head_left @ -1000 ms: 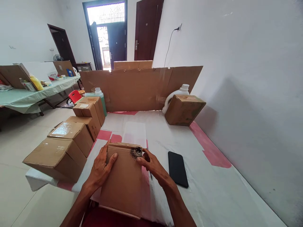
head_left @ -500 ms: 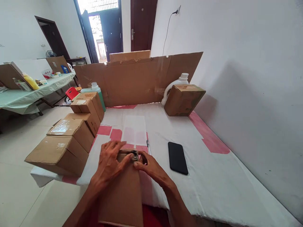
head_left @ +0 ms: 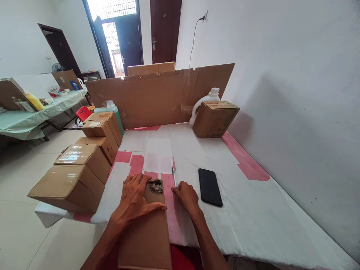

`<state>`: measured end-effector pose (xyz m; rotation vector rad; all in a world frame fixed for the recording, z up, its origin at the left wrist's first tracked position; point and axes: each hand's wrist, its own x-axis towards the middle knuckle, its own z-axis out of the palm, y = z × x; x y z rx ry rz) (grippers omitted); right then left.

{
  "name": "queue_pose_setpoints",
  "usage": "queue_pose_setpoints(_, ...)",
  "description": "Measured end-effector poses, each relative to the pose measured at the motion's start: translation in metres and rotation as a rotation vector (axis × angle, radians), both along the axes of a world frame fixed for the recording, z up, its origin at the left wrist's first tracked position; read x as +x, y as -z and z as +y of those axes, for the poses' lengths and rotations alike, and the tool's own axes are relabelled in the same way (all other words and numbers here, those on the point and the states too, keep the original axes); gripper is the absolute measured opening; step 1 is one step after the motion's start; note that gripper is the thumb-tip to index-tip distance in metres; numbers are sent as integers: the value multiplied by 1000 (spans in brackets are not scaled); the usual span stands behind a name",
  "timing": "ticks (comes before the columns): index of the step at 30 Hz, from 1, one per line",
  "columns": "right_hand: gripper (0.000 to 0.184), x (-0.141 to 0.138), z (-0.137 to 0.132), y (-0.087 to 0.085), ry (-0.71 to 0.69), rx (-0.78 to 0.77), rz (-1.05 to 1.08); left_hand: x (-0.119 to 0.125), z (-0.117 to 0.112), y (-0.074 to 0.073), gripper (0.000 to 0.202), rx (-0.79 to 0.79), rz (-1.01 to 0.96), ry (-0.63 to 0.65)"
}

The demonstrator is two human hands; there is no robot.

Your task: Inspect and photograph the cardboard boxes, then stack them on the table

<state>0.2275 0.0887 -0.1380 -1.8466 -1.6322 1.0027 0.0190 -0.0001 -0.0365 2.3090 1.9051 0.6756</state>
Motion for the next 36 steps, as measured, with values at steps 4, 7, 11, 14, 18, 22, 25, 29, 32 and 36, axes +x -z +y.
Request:
queue_pose_setpoints(4,32,-6,-5,-10,-5,68,275,0,2,3,68,15,-11,-11)
queue_pose_setpoints(7,37,-6,-15,-34,23,161,529,0,2,6,73,21,-32,-5)
queue_pose_setpoints(11,28,-15,-33,-67,-52,271,940,1,3,7,67,7,-21,6)
queue_pose_setpoints(14,23,-26,-48,-76,-159,274,924,1,3,6,63,9,-14,-7)
queue_pose_setpoints(18,23,-36,-55,-77,-187,286,833,1,2,5,61,18,-7,-17)
queue_pose_setpoints(22,25,-35,-53,-76,-215,291,757,1,1,7,60,16,-1,-17)
queue_pose_setpoints(25,27,-31,-52,-75,-264,287,730,1,2,8,60,16,-22,-13)
queue_pose_setpoints(29,28,-25,-55,-76,-287,285,702,0,2,8,59,-2,-30,-12)
queue_pose_setpoints(32,29,-16,-52,-78,-257,263,727,-1,1,9,61,-10,-27,-29)
queue_pose_setpoints(36,36,7,-32,-67,-146,199,609,-1,1,9,69,4,6,-50)
